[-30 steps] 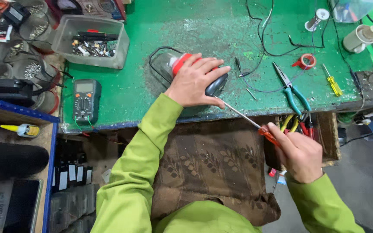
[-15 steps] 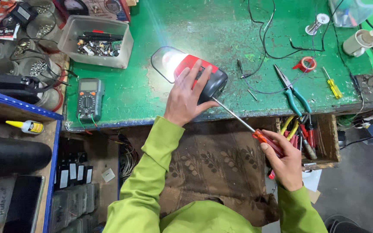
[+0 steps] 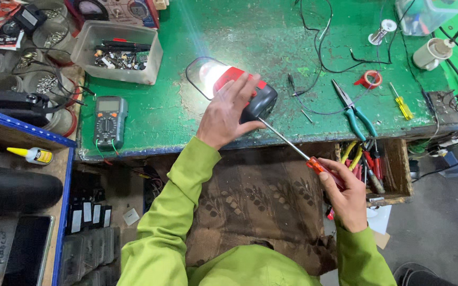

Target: The person disassembles a red electronic lantern using a screwdriver to remove several screws from the base, separates the housing to expose the internal battery and circuit board, and then handles small components and wires at a workbench.

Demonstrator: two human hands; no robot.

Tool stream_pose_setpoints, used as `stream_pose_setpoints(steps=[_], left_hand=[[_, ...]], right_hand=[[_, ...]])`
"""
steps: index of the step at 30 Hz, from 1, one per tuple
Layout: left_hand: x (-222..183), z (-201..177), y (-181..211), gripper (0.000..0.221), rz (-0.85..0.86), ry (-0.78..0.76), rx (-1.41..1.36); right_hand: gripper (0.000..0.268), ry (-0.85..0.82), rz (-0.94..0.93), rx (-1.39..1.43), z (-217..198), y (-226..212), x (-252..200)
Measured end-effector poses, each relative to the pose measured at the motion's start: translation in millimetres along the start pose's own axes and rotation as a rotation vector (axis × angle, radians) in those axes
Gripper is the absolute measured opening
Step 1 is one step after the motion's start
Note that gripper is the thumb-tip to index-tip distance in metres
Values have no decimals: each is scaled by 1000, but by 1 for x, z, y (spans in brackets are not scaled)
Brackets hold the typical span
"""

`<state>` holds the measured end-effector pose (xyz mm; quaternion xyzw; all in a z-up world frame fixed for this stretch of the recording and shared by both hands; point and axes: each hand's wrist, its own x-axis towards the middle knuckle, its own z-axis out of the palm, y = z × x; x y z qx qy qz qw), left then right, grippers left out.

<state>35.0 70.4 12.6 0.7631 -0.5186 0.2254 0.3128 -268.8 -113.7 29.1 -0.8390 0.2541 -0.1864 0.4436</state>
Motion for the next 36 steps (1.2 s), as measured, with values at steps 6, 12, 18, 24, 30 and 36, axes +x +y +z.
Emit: stream_pose_setpoints(steps=[6, 12, 18, 24, 30, 36], left_hand=[[-2, -7, 4, 107, 21, -10, -26], [23, -16, -6, 117, 158, -218, 128], [56, -20, -33, 121, 110, -613, -118], [47, -6, -45, 117, 144, -442, -216], [38, -2, -43, 117, 116, -381, -165], [31, 1, -32, 111, 100, -313, -84]], right_hand=[[34, 5, -20, -10, -1, 1, -4], [32, 8, 39, 76, -3, -6, -7], [31, 22, 102, 267, 8, 8, -11], [38, 164, -287, -85, 11, 58, -6], [67, 243, -188, 278, 31, 31, -11], [41, 379, 158, 908, 40, 34, -7]])
